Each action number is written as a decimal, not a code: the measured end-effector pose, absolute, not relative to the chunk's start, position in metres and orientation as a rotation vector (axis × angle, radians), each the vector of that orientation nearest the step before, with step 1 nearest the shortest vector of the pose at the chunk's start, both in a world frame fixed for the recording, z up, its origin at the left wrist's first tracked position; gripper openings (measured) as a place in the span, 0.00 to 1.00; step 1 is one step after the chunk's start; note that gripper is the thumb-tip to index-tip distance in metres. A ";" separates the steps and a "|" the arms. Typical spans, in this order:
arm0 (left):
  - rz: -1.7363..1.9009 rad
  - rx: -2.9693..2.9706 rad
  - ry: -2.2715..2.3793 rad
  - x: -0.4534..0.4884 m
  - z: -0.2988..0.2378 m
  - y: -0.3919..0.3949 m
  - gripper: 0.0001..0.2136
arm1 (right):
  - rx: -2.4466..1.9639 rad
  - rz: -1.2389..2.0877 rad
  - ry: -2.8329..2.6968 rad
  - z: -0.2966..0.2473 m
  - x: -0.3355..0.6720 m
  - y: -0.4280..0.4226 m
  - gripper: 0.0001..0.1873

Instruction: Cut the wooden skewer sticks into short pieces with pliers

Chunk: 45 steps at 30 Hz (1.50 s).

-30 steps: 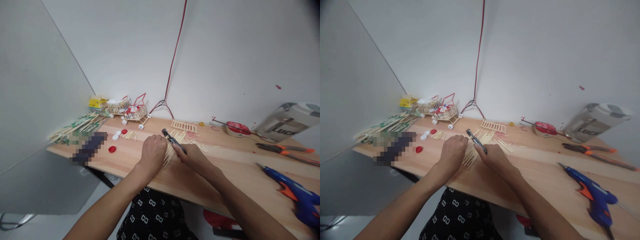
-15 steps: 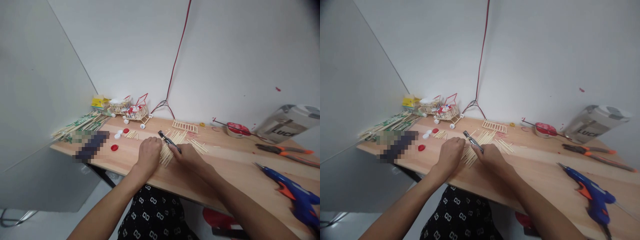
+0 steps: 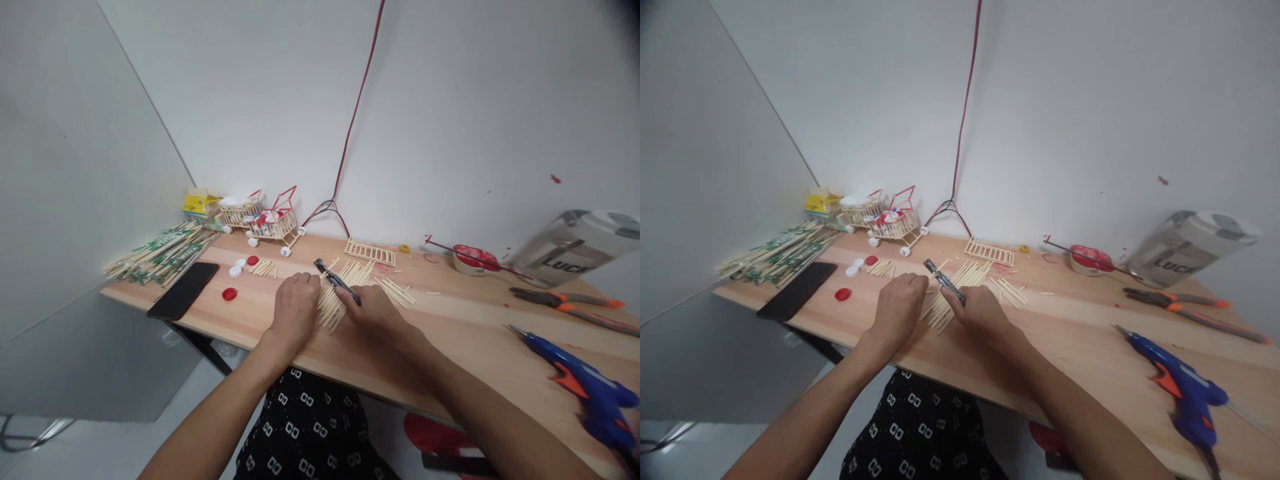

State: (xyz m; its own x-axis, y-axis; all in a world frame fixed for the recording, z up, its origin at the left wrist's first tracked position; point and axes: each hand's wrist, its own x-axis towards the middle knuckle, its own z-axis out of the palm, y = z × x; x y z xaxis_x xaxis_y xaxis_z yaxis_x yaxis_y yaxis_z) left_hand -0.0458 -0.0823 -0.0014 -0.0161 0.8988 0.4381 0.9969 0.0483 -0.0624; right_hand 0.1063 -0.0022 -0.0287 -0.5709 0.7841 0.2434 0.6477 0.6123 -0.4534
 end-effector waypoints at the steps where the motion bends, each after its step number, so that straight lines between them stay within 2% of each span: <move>1: -0.381 -1.910 -1.972 -0.046 -0.002 -0.082 0.07 | -1.142 0.439 -2.416 -0.029 0.106 -0.003 0.31; 8: -0.538 -1.927 -2.084 -0.056 -0.005 -0.084 0.09 | -1.197 0.455 -2.434 -0.030 0.114 -0.001 0.31; 16: -1.296 -1.964 -2.312 -0.103 -0.016 -0.065 0.09 | -1.253 0.417 -2.471 -0.028 0.125 0.014 0.30; 21: -1.554 -1.998 -2.297 -0.113 -0.018 -0.031 0.06 | -1.214 0.628 -2.207 -0.019 0.137 0.021 0.32; 24: -1.469 -2.164 -2.158 -0.106 -0.017 -0.006 0.06 | -1.184 0.874 -1.934 -0.015 0.146 0.026 0.34; 27: -1.226 -2.427 -1.872 -0.091 -0.016 0.018 0.06 | -1.186 1.026 -1.732 -0.014 0.150 0.031 0.36; 31: -0.771 -2.679 -1.488 -0.076 -0.015 0.040 0.08 | -1.209 1.113 -1.665 -0.015 0.149 0.032 0.36; 35: -0.494 -2.798 -1.284 -0.074 -0.019 0.051 0.10 | -1.169 1.109 -1.696 -0.016 0.148 0.032 0.36; 41: -0.420 -2.771 -1.168 -0.073 -0.025 0.057 0.10 | -1.140 1.143 -1.703 -0.018 0.149 0.032 0.36; 45: -0.539 -2.778 -1.253 -0.069 -0.026 0.056 0.07 | -1.159 1.128 -1.723 -0.021 0.149 0.034 0.35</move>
